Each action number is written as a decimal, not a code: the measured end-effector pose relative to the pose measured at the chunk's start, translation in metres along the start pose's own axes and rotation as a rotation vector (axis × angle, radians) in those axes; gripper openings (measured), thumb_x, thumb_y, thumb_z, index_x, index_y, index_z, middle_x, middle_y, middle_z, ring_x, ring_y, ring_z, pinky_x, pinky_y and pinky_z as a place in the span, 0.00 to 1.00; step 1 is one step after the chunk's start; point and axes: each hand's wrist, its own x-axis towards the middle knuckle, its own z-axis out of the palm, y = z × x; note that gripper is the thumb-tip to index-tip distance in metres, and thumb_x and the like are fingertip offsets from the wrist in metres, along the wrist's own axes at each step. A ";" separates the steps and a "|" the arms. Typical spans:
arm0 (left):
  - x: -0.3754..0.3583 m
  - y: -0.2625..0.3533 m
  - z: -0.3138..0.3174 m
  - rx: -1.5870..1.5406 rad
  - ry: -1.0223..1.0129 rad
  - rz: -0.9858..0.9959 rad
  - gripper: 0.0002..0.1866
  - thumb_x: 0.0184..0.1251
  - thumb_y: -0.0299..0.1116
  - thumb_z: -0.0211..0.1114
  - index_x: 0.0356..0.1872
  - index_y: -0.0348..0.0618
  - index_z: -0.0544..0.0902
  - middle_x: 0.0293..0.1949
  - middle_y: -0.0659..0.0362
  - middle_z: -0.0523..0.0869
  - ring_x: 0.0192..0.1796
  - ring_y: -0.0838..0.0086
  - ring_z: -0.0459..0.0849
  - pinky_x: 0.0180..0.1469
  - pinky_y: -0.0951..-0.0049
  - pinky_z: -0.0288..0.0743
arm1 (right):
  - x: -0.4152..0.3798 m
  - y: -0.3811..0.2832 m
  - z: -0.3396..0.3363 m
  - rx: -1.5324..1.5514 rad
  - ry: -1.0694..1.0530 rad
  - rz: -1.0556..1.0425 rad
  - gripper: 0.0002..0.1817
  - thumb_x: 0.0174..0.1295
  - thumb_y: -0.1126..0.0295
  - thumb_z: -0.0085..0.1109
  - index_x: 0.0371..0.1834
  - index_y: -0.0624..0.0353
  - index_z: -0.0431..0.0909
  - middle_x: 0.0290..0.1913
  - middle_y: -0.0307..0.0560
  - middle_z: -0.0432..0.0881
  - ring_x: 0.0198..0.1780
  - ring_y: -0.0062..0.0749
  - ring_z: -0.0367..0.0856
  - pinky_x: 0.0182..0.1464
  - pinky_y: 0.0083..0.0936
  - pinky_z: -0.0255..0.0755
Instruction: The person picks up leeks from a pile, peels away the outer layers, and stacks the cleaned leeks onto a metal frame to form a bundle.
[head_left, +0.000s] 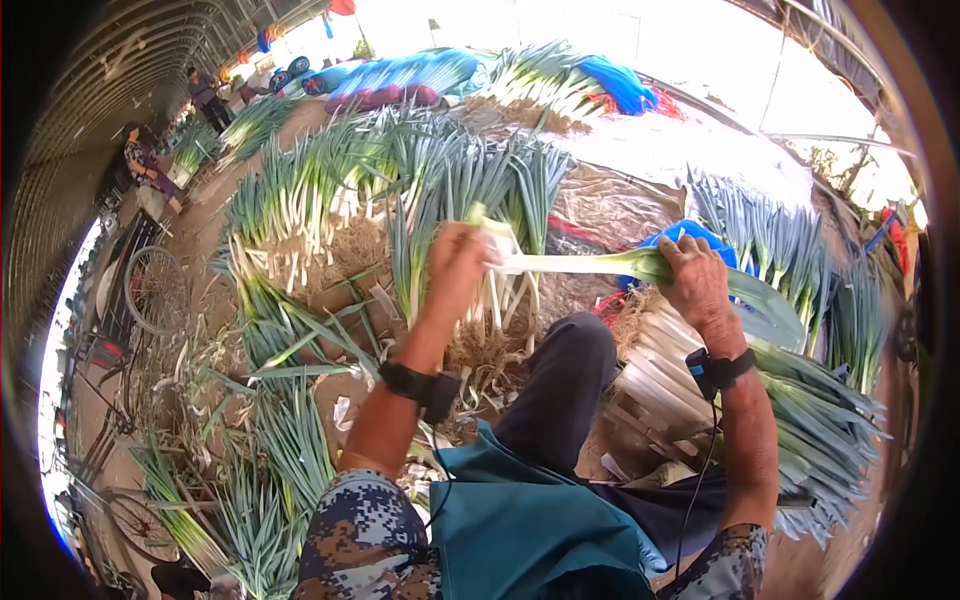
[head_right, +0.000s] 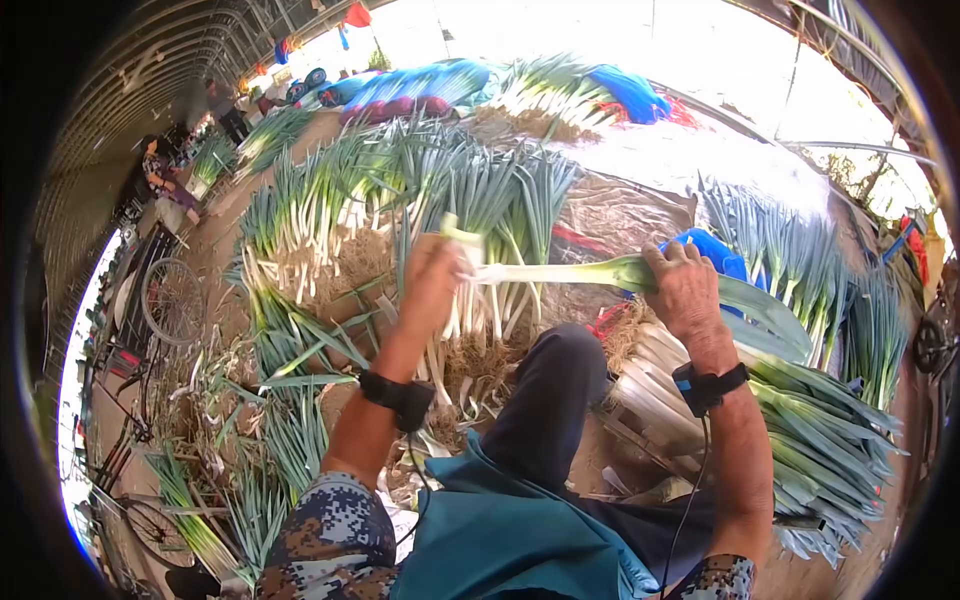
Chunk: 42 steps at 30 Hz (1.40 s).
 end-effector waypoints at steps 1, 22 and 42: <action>0.008 0.003 -0.030 -0.105 -0.082 0.052 0.06 0.79 0.29 0.54 0.47 0.39 0.77 0.35 0.57 0.83 0.35 0.74 0.85 0.40 0.71 0.85 | 0.001 0.001 0.007 -0.001 -0.003 -0.005 0.34 0.47 0.68 0.76 0.63 0.50 0.78 0.50 0.52 0.82 0.55 0.49 0.80 0.53 0.41 0.76; -0.276 0.007 -0.360 0.616 0.935 -0.402 0.10 0.74 0.36 0.58 0.37 0.39 0.78 0.29 0.54 0.82 0.26 0.65 0.80 0.30 0.61 0.78 | -0.062 0.168 0.037 -0.129 0.114 -0.060 0.27 0.60 0.73 0.68 0.65 0.51 0.78 0.49 0.48 0.81 0.50 0.50 0.82 0.52 0.39 0.78; -0.058 -0.123 0.287 0.819 -0.941 0.563 0.12 0.71 0.30 0.59 0.51 0.36 0.82 0.50 0.44 0.85 0.57 0.49 0.81 0.60 0.50 0.73 | -0.216 0.246 -0.293 -0.728 0.257 0.163 0.36 0.46 0.75 0.77 0.64 0.53 0.80 0.56 0.50 0.83 0.59 0.50 0.80 0.63 0.41 0.74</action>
